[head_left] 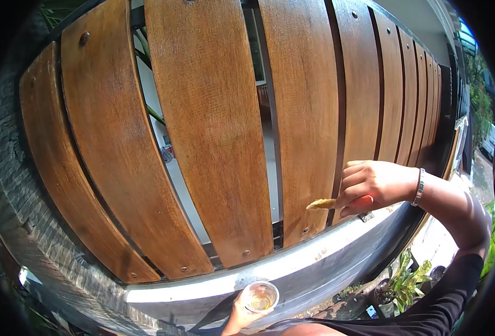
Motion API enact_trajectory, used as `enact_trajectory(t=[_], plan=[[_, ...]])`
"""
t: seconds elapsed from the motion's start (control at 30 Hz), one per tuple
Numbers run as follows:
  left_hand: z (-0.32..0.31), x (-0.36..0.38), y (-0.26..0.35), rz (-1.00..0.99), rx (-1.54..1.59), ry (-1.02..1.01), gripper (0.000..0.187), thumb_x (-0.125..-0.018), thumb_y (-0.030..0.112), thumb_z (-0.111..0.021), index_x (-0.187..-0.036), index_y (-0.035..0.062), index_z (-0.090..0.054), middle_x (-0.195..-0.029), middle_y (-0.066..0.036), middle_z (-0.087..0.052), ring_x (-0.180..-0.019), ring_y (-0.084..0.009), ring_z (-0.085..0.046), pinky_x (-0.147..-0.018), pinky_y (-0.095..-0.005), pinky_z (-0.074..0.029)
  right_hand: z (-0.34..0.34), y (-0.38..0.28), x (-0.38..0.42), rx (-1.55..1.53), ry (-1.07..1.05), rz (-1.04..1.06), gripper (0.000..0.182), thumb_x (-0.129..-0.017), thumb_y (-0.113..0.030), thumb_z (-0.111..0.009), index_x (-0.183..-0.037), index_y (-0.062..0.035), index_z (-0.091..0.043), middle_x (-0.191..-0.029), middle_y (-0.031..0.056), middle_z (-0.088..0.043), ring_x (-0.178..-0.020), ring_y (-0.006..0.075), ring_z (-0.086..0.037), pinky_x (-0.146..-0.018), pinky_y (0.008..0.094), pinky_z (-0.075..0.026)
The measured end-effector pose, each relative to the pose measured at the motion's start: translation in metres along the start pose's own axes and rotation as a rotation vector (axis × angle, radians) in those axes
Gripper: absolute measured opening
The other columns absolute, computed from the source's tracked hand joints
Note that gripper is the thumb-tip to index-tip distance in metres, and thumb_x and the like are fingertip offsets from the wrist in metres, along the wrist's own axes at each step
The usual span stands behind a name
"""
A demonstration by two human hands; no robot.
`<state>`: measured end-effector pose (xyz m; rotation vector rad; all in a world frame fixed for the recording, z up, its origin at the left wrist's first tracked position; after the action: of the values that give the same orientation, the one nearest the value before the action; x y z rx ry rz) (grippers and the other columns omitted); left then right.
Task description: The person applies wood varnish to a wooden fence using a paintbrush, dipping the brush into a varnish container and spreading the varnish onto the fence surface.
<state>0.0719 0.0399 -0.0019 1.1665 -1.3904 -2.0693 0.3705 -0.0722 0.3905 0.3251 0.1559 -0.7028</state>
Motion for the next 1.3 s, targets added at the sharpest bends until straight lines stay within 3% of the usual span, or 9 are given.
enact_trajectory(t=[0.17,0.4,0.53,0.63,0.73,0.83,0.87,1.0,1.3], plan=[[-0.006,-0.012,0.01,-0.016,-0.032,-0.059,0.079,-0.063,0.012,-0.098,-0.131,-0.0014,-0.059,-0.119,-0.014,-0.071,-0.112,-0.0227,-0.068,-0.103,-0.0378,-0.052,0.03,0.018,0.005,0.186,0.021,-0.06,0.02,-0.09,-0.024,-0.078,-0.104,-0.0112,-0.073,-0.087,0.0029,-0.067,-0.083,0.021,-0.064,-0.076,0.0355,-0.052],[-0.015,-0.015,0.022,0.035,-0.044,-0.032,0.084,-0.061,0.016,-0.1,-0.132,0.001,-0.059,-0.119,-0.008,-0.071,-0.11,-0.0155,-0.066,-0.101,-0.0343,-0.052,0.17,0.073,0.005,0.725,0.515,0.017,0.021,-0.093,-0.016,-0.073,-0.113,-0.0067,-0.072,-0.097,0.0064,-0.071,-0.082,0.022,-0.068,-0.075,0.0306,-0.055],[-0.018,-0.014,0.019,-0.004,-0.056,-0.004,0.084,-0.061,0.017,-0.1,-0.132,-0.0001,-0.059,-0.118,-0.008,-0.071,-0.109,-0.0162,-0.067,-0.1,-0.0344,-0.053,0.222,0.081,-0.001,0.55,0.886,-0.071,0.018,-0.094,-0.006,-0.073,-0.111,-0.002,-0.073,-0.101,0.0107,-0.072,-0.087,0.0196,-0.073,-0.076,0.0303,-0.06],[-0.02,-0.012,0.017,0.048,-0.041,0.01,0.083,-0.061,0.016,-0.1,-0.131,-0.0007,-0.059,-0.118,-0.009,-0.072,-0.109,-0.0169,-0.067,-0.1,-0.0343,-0.053,0.213,0.088,0.005,0.432,0.874,-0.156,0.018,-0.094,-0.006,-0.072,-0.111,-0.0018,-0.073,-0.103,0.0094,-0.073,-0.091,0.0175,-0.072,-0.078,0.0302,-0.061],[-0.021,-0.009,0.009,0.047,-0.026,-0.029,0.081,-0.061,0.014,-0.099,-0.13,-0.0007,-0.06,-0.117,-0.009,-0.072,-0.109,-0.0168,-0.067,-0.101,-0.0344,-0.053,0.154,0.081,0.021,0.911,0.547,0.022,0.022,-0.092,-0.017,-0.075,-0.111,-0.0061,-0.072,-0.095,0.0069,-0.07,-0.081,0.0224,-0.068,-0.079,0.0339,-0.056],[-0.026,-0.009,0.009,0.063,-0.006,-0.027,0.081,-0.061,0.013,-0.099,-0.131,-0.0007,-0.059,-0.118,-0.009,-0.071,-0.11,-0.0167,-0.067,-0.101,-0.0344,-0.053,0.067,0.052,0.037,0.486,0.361,0.042,0.026,-0.083,-0.021,-0.084,-0.102,-0.0079,-0.072,-0.087,0.0064,-0.067,-0.082,0.0239,-0.065,-0.082,0.0418,-0.055],[-0.029,-0.011,0.01,0.067,0.003,-0.023,0.081,-0.061,0.013,-0.099,-0.131,-0.0007,-0.059,-0.118,-0.009,-0.071,-0.11,-0.0167,-0.067,-0.101,-0.0344,-0.052,0.031,0.04,0.04,0.36,0.341,0.075,0.021,-0.085,-0.021,-0.083,-0.098,-0.0105,-0.071,-0.079,0.0015,-0.06,-0.073,0.019,-0.058,-0.069,0.0352,-0.051],[-0.035,-0.013,0.01,0.076,0.017,-0.017,0.081,-0.062,0.012,-0.099,-0.131,-0.0007,-0.059,-0.118,-0.009,-0.071,-0.11,-0.0166,-0.067,-0.101,-0.0344,-0.052,-0.045,0.012,0.052,-0.05,-0.002,0.06,0.022,-0.089,-0.021,-0.079,-0.104,-0.0068,-0.072,-0.088,0.0019,-0.067,-0.082,0.0198,-0.062,-0.074,0.0346,-0.05],[-0.042,-0.015,0.013,0.053,0.073,0.002,0.081,-0.062,0.01,-0.098,-0.132,-0.0007,-0.059,-0.119,-0.009,-0.071,-0.11,-0.0164,-0.066,-0.101,-0.0344,-0.052,0.125,0.074,0.029,0.377,0.386,-0.106,0.017,-0.089,-0.014,-0.079,-0.104,-0.0103,-0.074,-0.09,0.0026,-0.07,-0.078,0.0159,-0.066,-0.066,0.0317,-0.054]])
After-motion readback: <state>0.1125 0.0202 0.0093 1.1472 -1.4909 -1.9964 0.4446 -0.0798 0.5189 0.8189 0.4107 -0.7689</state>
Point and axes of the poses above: each hand's wrist, its own x-axis away from the middle knuckle, its own z-axis out of the back of the hand, y = z × x, the point moved 3 cm from there along -x, towards the middle knuckle
